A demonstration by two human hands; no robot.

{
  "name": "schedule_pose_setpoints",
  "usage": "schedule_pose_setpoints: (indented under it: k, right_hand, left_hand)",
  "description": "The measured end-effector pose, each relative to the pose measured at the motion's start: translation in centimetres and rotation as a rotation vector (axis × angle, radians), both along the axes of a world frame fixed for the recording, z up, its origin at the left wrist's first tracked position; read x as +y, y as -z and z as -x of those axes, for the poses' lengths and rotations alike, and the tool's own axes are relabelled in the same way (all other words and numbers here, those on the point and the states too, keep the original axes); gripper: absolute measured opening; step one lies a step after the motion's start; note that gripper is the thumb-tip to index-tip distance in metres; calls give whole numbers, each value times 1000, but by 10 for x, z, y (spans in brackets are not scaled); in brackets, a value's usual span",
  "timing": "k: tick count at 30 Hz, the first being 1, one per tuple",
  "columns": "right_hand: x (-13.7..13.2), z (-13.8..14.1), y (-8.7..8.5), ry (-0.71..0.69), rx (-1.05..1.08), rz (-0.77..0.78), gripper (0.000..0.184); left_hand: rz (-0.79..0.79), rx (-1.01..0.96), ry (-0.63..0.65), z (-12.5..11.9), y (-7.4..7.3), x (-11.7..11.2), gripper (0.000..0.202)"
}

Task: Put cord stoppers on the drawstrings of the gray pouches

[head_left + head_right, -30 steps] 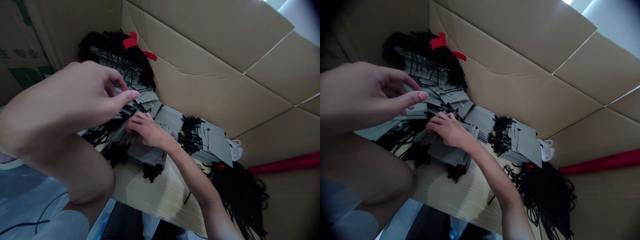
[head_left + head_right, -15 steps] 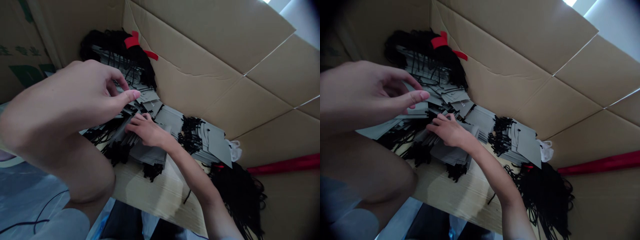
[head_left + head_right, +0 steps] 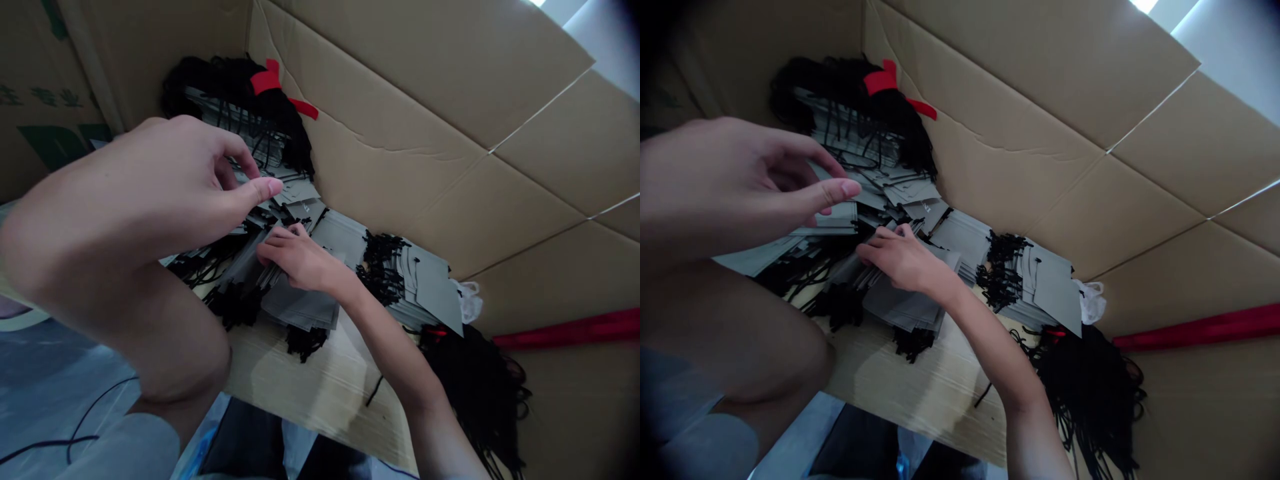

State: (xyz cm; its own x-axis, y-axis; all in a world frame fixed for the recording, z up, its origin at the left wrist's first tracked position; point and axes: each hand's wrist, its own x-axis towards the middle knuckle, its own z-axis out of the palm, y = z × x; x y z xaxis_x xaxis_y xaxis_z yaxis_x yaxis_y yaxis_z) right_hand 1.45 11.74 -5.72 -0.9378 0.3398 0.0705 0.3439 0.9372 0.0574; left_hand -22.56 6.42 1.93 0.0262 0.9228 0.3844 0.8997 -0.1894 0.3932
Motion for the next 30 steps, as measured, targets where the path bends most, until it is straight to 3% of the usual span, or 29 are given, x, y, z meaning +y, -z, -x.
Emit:
schedule_pose_setpoints:
  k: [9,12,18,23,30]
  right_hand:
    - [-9,-11,-8,33,-61,-88,34]
    - [-9,-11,-10,37,-87,-88,26]
    - [-3,-6,-2,-27,-108,-18,36]
    - [1,-2,6,-22,-126,6,33]
    - [-1,-5,3,-21,-127,9,34]
  left_hand:
    - [-34,-20,37,-3,1,-2,54]
    - [-26,-23,26,-3,2,-3,56]
    - [-52,-34,52,-3,3,-4,56]
    - [-53,-36,53,-2,3,-3,56]
    - [-42,-22,48,-1,3,-2,56]
